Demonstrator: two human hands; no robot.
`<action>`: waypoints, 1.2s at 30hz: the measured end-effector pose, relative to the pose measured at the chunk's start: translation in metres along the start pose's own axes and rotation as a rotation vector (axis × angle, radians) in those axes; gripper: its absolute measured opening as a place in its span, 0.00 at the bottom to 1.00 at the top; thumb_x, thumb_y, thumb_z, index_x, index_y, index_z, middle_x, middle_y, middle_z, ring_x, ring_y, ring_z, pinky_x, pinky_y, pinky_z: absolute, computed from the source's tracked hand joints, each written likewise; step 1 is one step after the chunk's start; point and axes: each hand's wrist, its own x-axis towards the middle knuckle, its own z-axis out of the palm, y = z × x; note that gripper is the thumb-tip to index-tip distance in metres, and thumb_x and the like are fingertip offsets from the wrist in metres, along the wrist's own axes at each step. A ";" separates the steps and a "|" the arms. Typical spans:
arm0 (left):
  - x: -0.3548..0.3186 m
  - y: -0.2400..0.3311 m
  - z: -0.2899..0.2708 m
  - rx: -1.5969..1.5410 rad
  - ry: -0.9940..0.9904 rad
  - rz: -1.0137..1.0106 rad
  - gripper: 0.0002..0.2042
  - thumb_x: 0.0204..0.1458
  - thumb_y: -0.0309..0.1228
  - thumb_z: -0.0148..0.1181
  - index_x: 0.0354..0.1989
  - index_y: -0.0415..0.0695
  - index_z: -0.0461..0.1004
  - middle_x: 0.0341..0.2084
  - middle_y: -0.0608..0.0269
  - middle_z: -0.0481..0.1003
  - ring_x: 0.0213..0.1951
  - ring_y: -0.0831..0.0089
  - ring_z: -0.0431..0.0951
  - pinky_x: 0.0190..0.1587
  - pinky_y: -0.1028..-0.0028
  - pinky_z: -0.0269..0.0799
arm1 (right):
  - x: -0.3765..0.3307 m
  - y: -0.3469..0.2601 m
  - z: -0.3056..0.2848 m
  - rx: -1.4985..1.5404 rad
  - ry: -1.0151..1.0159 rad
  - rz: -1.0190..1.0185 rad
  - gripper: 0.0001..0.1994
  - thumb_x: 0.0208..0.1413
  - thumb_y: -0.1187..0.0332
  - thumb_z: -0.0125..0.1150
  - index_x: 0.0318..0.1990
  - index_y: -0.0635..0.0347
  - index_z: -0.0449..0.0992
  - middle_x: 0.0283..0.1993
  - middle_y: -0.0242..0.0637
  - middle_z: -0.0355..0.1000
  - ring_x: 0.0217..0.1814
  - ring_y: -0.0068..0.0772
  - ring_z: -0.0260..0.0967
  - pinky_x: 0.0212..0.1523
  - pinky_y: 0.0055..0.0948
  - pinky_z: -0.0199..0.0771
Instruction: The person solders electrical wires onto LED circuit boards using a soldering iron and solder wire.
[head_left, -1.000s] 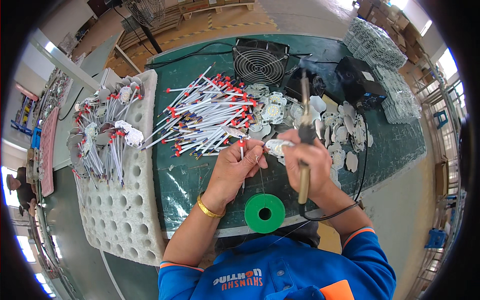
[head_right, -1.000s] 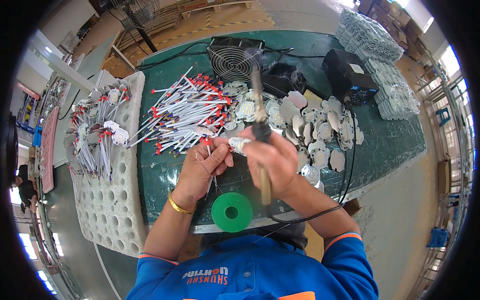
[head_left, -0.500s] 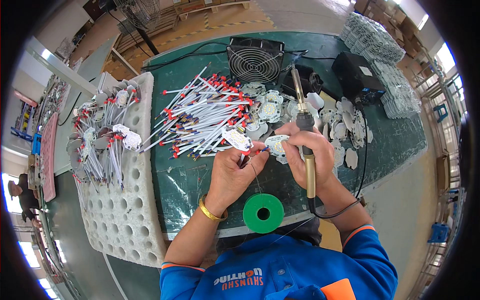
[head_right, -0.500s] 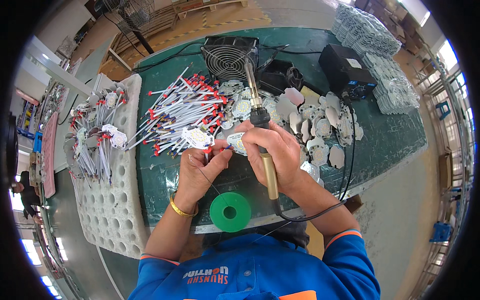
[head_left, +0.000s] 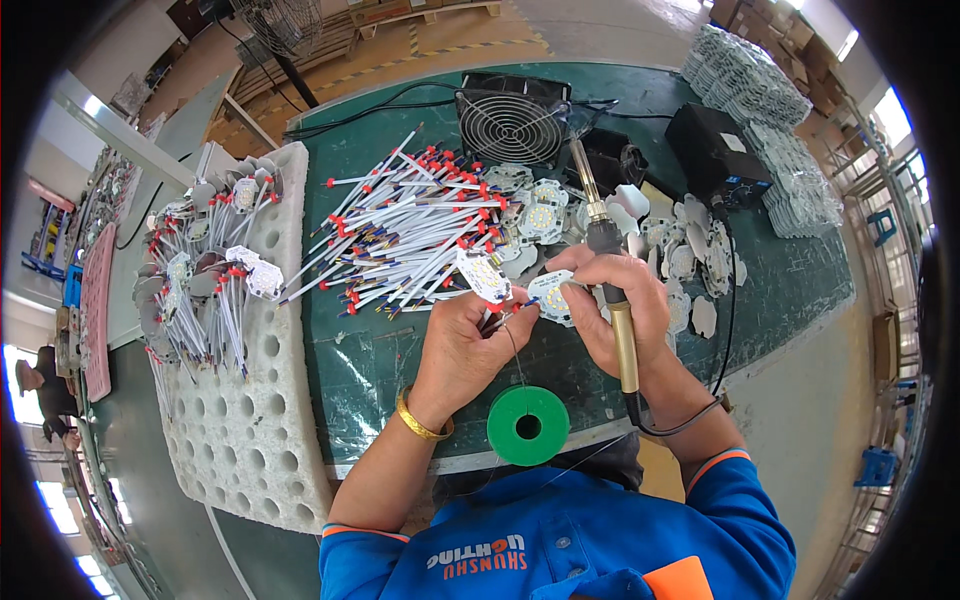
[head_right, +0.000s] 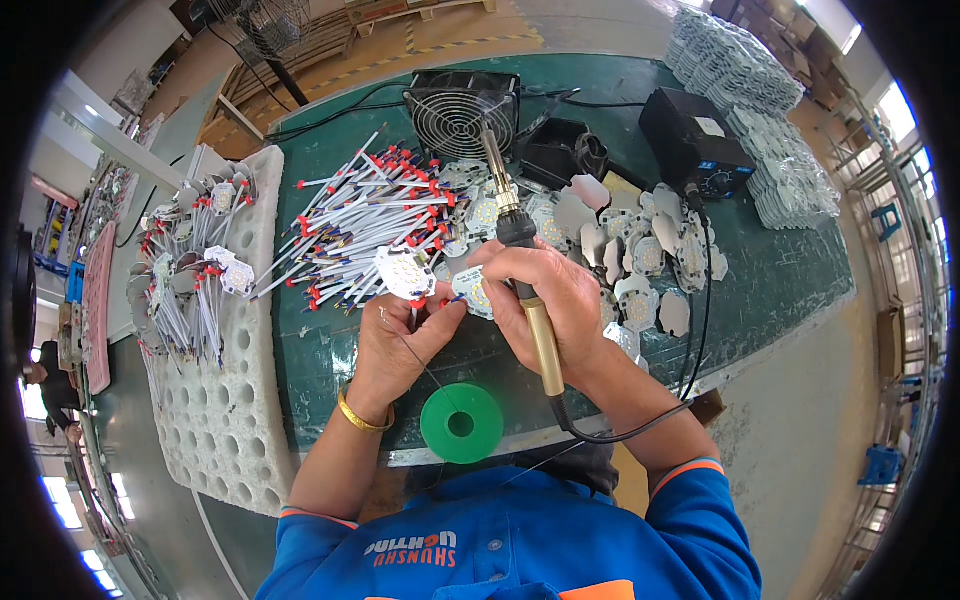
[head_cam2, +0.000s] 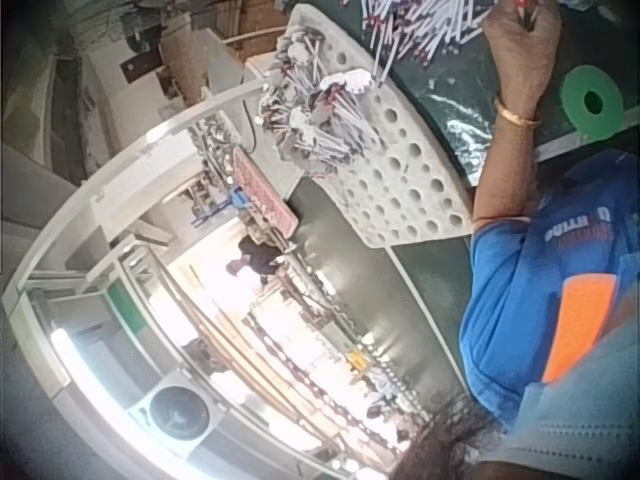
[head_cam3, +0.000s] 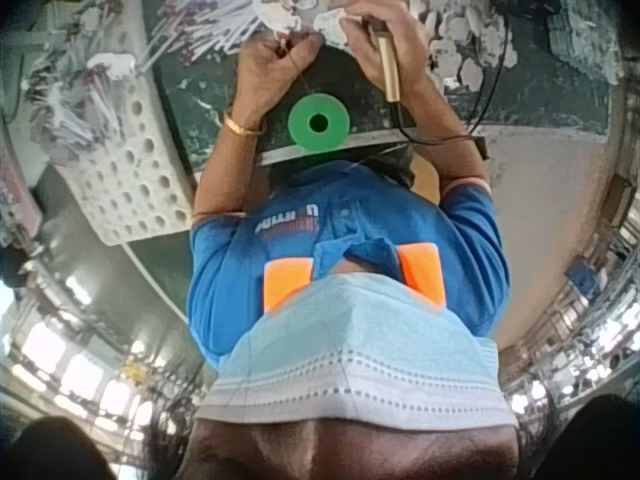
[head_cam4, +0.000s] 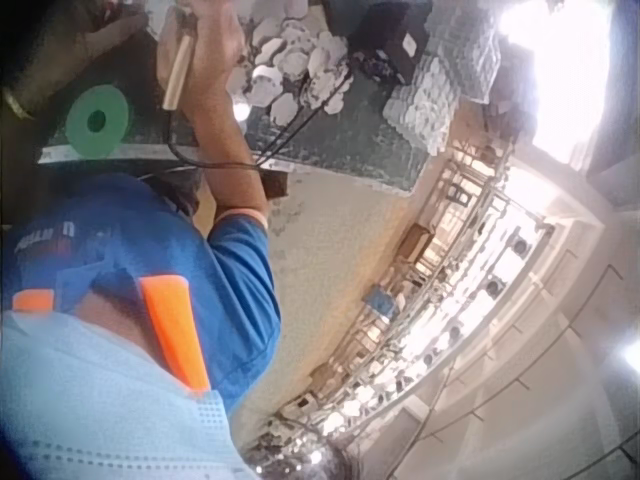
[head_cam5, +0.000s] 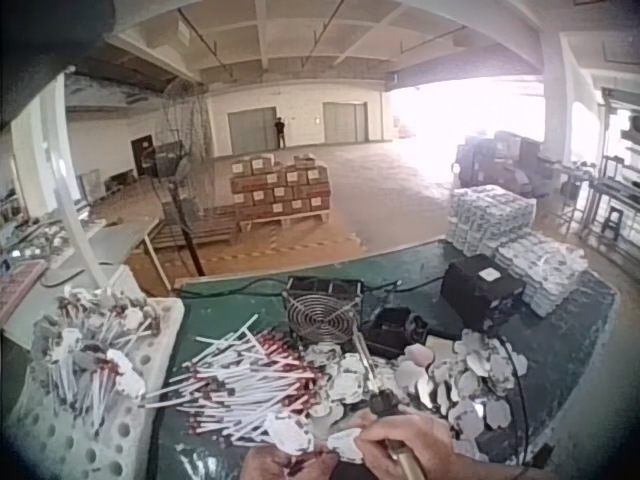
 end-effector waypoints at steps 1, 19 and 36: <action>0.000 0.000 0.000 0.000 0.000 0.000 0.08 0.46 0.29 0.62 0.33 0.39 0.75 0.17 0.74 0.70 0.19 0.90 0.62 0.21 0.85 0.59 | 0.000 0.000 0.000 0.002 -0.001 -0.003 0.13 0.42 0.83 0.59 0.35 0.60 0.66 0.32 0.43 0.74 0.28 0.39 0.72 0.31 0.30 0.72; -0.012 0.040 -0.011 -0.182 0.287 0.072 0.09 0.49 0.27 0.59 0.19 0.41 0.68 0.12 0.78 0.62 0.18 0.89 0.55 0.19 0.83 0.50 | 0.002 -0.036 -0.041 0.067 0.007 -0.016 0.10 0.50 0.68 0.57 0.36 0.64 0.65 0.33 0.47 0.74 0.32 0.44 0.72 0.37 0.36 0.71; -0.025 0.069 -0.007 -0.169 0.371 0.140 0.05 0.47 0.26 0.60 0.24 0.38 0.73 0.12 0.77 0.65 0.17 0.90 0.57 0.18 0.84 0.51 | 0.008 -0.062 -0.058 0.270 -0.184 -0.154 0.07 0.44 0.64 0.58 0.29 0.55 0.74 0.18 0.27 0.62 0.20 0.29 0.59 0.30 0.33 0.53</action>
